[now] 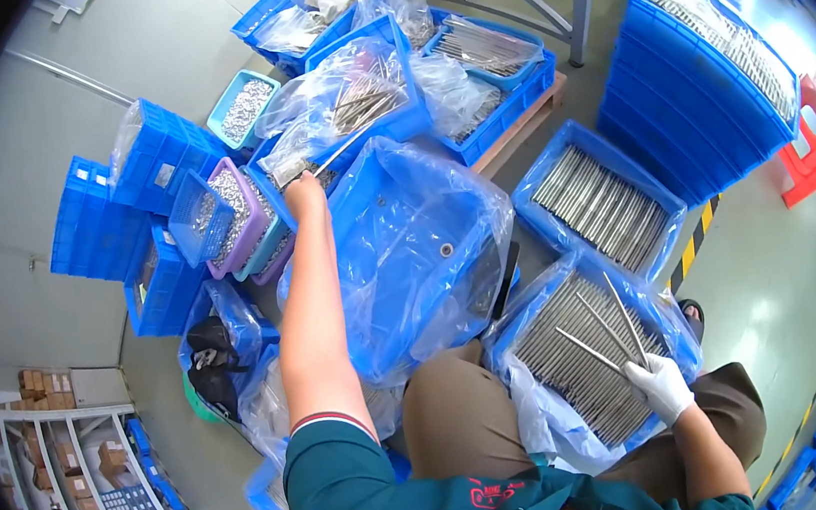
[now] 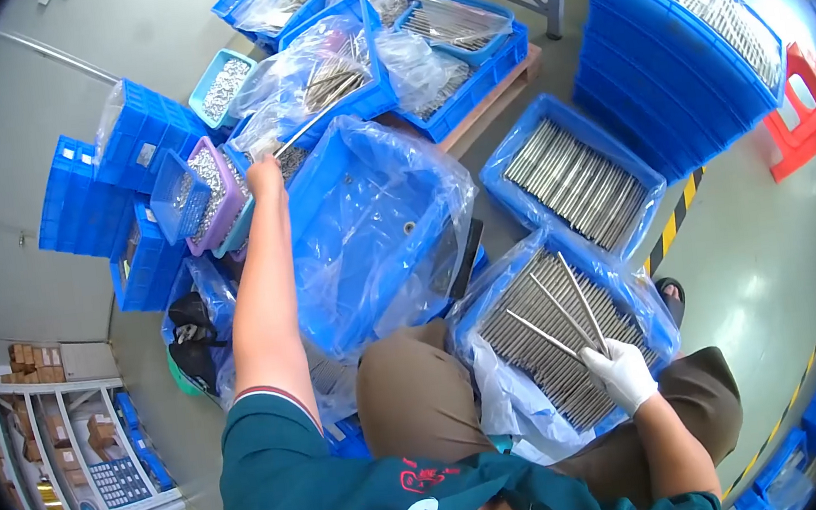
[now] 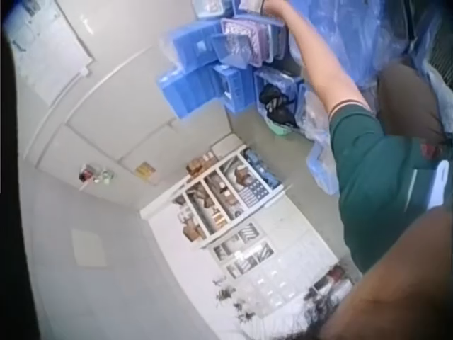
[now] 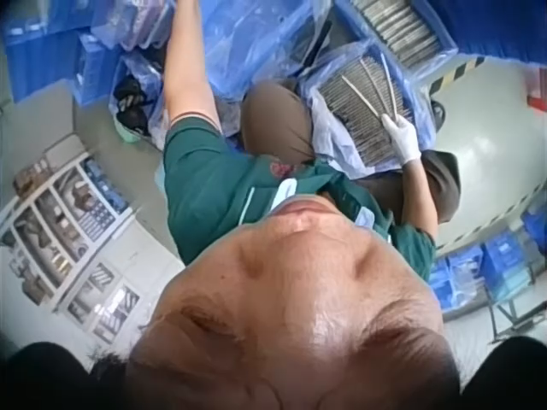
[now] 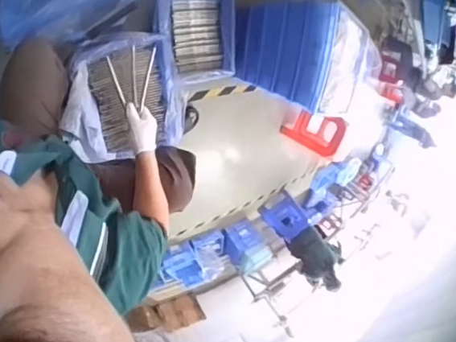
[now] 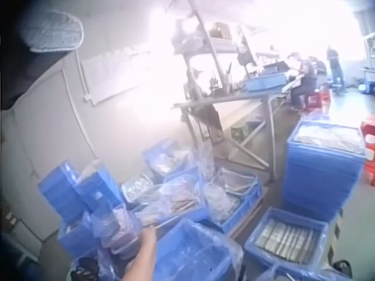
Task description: Sorting and inspecting thin metal rods from bins and arranging them for processing.
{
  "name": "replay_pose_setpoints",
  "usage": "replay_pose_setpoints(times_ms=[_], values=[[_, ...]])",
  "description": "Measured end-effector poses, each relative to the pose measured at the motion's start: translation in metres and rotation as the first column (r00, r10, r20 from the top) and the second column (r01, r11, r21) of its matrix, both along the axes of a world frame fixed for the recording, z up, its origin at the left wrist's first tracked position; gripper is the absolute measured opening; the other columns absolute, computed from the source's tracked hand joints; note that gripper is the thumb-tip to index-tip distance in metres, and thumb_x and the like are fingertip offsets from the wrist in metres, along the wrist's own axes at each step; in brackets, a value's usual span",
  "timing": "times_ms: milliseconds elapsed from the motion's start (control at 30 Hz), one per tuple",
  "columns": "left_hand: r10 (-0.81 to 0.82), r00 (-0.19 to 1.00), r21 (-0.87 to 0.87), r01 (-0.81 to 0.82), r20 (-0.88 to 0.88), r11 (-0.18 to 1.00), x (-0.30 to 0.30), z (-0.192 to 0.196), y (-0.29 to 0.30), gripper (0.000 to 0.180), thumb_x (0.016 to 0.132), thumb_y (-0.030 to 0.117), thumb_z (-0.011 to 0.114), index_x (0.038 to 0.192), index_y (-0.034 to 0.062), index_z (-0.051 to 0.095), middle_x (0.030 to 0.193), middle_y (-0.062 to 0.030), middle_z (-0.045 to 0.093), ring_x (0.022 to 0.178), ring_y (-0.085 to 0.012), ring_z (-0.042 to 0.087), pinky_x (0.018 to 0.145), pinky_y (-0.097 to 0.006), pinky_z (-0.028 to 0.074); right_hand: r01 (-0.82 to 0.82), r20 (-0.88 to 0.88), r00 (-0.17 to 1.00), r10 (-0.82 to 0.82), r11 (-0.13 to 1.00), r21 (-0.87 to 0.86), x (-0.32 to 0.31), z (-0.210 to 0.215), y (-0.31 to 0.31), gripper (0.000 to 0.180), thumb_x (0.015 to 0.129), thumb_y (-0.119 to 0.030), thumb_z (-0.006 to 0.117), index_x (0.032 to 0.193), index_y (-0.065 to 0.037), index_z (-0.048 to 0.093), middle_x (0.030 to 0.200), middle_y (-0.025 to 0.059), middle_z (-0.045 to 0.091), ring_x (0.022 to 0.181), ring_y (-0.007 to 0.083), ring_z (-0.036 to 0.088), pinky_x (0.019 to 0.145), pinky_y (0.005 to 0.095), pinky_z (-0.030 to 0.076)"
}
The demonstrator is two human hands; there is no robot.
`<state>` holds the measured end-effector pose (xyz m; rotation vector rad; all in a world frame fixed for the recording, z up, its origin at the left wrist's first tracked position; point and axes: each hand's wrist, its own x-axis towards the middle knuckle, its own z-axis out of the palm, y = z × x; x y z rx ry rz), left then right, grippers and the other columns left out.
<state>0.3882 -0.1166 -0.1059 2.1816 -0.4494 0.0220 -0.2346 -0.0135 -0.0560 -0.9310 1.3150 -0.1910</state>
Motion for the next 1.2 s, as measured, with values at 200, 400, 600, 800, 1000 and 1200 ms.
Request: replay_pose_setpoints(times_ms=[200,400,600,800,1000,1200], values=[[-0.071,0.756,-0.449,-0.308,-0.651,0.839,0.037,-0.03,-0.099,0.006,0.082,0.01,0.053,0.08,0.0051,0.056,0.058,-0.0044,0.048,0.044,-0.0155,0.041,0.038,-0.03,0.028,0.0,-0.046,0.999,0.003,0.998,0.059,0.01,-0.012,-0.011,0.019,0.087,-0.018,0.06,0.075,-0.003,0.058,0.059,-0.0016,0.051,0.047,0.0064,0.043,0.045,0.0217,0.034],[-0.167,0.685,-0.418,-0.217,-0.709,0.882,0.001,-0.007,-0.119,0.012,0.082,0.011,0.053,0.073,0.0086,0.046,0.058,-0.0028,0.038,0.044,-0.0133,0.033,0.038,-0.026,0.027,0.033,-0.075,0.997,-0.028,0.997,0.072,0.007,-0.012,-0.012,0.021,0.088,-0.019,0.059,0.073,-0.003,0.056,0.058,-0.0013,0.05,0.048,0.0068,0.043,0.045,0.0222,0.034],[-0.47,0.442,-0.501,0.052,-0.764,0.864,-0.069,-0.016,-0.053,0.021,0.073,-0.011,0.054,0.091,-0.0009,0.052,0.074,-0.0102,0.054,0.059,-0.0221,0.054,0.049,-0.033,0.046,-0.038,-0.131,0.991,0.027,0.996,-0.085,0.008,-0.005,-0.005,0.023,0.087,-0.021,0.059,0.076,0.0,0.058,0.06,0.0013,0.053,0.051,0.0084,0.046,0.048,0.024,0.037],[-0.643,0.096,-0.559,0.408,-0.76,0.722,-0.237,0.065,0.028,0.017,0.089,0.018,0.058,0.1,0.0044,0.056,0.095,-0.012,0.065,0.075,-0.0165,0.061,0.064,-0.029,0.049,-0.317,-0.324,0.929,0.181,0.84,-0.44,0.011,0.017,-0.006,0.037,0.087,-0.034,0.054,0.081,0.002,0.061,0.067,0.0194,0.058,0.062,0.0277,0.058,0.062,0.0358,0.045],[-0.747,-0.043,-0.591,0.643,-0.663,0.488,-0.335,0.097,0.076,0.031,0.087,0.036,0.061,0.099,0.0076,0.058,0.094,-0.0086,0.067,0.082,-0.0143,0.062,0.073,-0.028,0.044,-0.238,-0.196,0.967,0.164,0.859,-0.453,0.005,0.032,0.005,0.04,0.088,-0.037,0.053,0.078,0.001,0.059,0.059,0.0072,0.053,0.056,0.0122,0.05,0.055,0.0301,0.042],[-0.747,-0.108,-0.644,0.597,-0.655,0.478,-0.374,0.098,0.097,0.029,0.086,0.033,0.063,0.096,0.0063,0.059,0.089,-0.0106,0.067,0.079,-0.0164,0.063,0.075,-0.028,0.044,-0.295,-0.247,0.952,0.18,0.755,-0.586,-0.012,0.042,0.019,0.04,0.088,-0.039,0.053,0.09,-0.001,0.063,0.072,0.0198,0.059,0.067,0.0315,0.059,0.064,0.037,0.045]])
